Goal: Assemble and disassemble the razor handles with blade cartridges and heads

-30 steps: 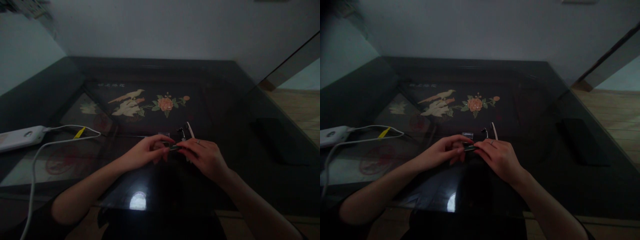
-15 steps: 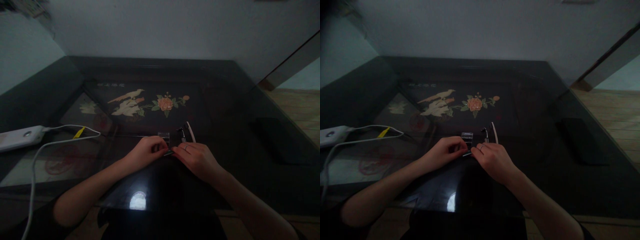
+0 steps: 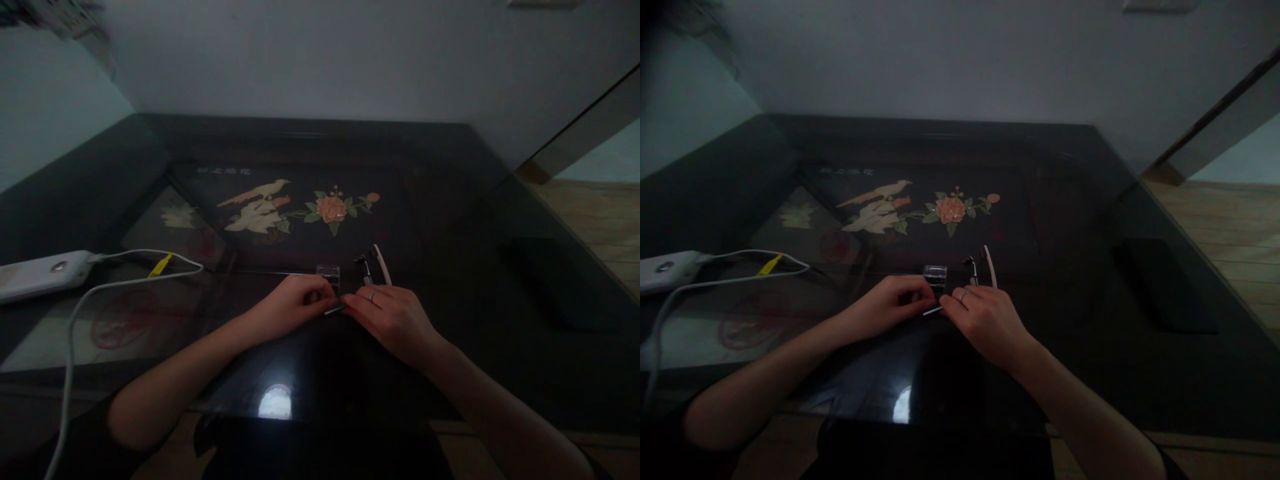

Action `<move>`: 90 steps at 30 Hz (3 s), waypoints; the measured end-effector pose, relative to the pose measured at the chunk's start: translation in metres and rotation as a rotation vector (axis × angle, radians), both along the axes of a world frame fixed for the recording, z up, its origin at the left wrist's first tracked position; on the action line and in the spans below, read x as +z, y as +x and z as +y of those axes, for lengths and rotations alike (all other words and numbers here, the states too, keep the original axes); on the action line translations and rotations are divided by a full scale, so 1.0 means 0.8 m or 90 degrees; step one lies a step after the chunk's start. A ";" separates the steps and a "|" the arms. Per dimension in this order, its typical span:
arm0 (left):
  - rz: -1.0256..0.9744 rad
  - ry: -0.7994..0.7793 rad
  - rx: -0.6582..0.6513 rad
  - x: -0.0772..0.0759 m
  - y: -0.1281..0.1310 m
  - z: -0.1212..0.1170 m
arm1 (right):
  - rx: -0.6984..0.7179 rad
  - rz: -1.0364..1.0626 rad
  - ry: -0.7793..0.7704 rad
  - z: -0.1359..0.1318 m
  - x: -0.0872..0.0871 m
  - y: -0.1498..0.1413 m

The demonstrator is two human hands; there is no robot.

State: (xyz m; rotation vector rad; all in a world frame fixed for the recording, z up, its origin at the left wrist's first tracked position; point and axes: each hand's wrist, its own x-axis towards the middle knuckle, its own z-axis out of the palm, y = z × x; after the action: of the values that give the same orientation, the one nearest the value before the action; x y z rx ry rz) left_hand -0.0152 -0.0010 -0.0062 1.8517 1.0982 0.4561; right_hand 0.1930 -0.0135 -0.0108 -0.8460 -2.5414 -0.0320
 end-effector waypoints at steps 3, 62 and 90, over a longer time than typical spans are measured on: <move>0.007 0.009 0.005 0.002 -0.003 0.003 | -0.022 0.025 -0.053 0.004 0.001 0.005; 0.043 0.100 0.152 -0.004 -0.013 0.022 | -0.162 0.007 -0.355 0.042 0.003 -0.039; 0.053 0.107 0.152 -0.006 -0.013 0.024 | -0.211 -0.015 -0.353 0.033 -0.007 -0.051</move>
State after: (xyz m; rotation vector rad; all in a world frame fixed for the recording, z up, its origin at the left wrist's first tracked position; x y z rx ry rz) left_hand -0.0255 0.0178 -0.0108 1.9073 1.3815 0.6301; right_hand 0.1525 0.0131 -0.0161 -1.4721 -2.4273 0.5833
